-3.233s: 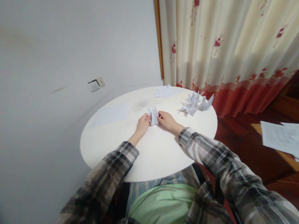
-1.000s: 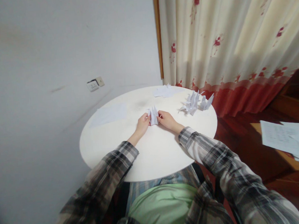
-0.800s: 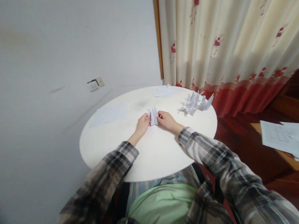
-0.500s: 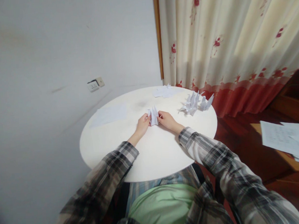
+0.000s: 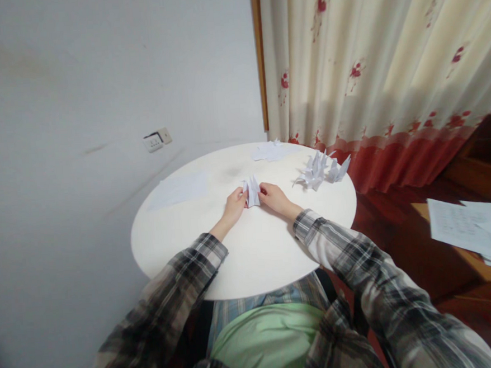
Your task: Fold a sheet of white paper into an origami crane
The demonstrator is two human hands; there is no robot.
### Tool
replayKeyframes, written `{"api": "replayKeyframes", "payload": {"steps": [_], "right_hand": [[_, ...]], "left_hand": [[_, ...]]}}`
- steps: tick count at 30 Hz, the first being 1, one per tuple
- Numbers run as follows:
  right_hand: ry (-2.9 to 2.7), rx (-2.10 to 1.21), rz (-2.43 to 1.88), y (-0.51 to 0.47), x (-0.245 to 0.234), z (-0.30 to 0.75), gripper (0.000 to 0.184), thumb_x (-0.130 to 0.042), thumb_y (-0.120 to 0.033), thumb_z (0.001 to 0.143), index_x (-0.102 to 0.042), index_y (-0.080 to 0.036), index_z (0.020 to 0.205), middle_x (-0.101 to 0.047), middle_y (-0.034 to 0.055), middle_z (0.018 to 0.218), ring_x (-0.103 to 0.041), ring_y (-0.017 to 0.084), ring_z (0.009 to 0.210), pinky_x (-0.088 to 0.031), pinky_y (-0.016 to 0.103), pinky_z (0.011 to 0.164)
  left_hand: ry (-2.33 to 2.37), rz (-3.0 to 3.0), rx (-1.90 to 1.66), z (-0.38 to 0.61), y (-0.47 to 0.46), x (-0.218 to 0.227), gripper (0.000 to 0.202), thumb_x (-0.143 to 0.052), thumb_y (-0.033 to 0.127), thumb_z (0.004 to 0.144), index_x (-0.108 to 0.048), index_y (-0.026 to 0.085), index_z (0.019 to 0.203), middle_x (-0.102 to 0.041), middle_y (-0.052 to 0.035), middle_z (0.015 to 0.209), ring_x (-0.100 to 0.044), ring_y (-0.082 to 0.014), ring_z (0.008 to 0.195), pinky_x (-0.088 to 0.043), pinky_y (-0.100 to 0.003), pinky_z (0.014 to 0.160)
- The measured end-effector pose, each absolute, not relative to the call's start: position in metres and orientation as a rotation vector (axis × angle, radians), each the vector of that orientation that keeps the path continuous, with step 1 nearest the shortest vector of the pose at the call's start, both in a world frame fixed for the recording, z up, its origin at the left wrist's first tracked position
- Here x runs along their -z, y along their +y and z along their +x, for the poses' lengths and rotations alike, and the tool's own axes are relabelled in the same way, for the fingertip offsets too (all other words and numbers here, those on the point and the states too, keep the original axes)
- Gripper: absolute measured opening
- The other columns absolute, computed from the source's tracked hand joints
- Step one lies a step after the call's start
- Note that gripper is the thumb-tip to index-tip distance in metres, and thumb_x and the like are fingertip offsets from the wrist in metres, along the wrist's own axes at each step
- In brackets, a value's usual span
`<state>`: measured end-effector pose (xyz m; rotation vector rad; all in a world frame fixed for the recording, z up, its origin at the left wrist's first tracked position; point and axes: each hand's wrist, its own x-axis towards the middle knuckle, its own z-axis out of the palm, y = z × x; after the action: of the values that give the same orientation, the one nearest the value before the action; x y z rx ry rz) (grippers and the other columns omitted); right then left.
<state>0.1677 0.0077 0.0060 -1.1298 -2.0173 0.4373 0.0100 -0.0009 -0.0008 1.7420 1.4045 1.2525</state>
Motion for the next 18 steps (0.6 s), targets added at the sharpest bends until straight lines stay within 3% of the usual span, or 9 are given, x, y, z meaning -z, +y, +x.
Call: {"api": "replayKeyframes", "payload": {"steps": [18], "right_hand": [[-1.986,-0.441,-1.092,0.0060,-0.0082,0.1691,0.011,-0.050,-0.024,0.077,-0.056,-0.016,0.074,-0.057,0.0002,0.071,-0.046,0.011,0.066,-0.037,0.023,0.066]], "left_hand": [[1.405,1.730,-1.246,0.0103,-0.0005,0.0015,0.017,-0.045,0.024,0.083,-0.047,0.019,0.066,-0.052,0.0032,0.059,-0.050,-0.0097,0.055,-0.041,-0.022,0.055]]}}
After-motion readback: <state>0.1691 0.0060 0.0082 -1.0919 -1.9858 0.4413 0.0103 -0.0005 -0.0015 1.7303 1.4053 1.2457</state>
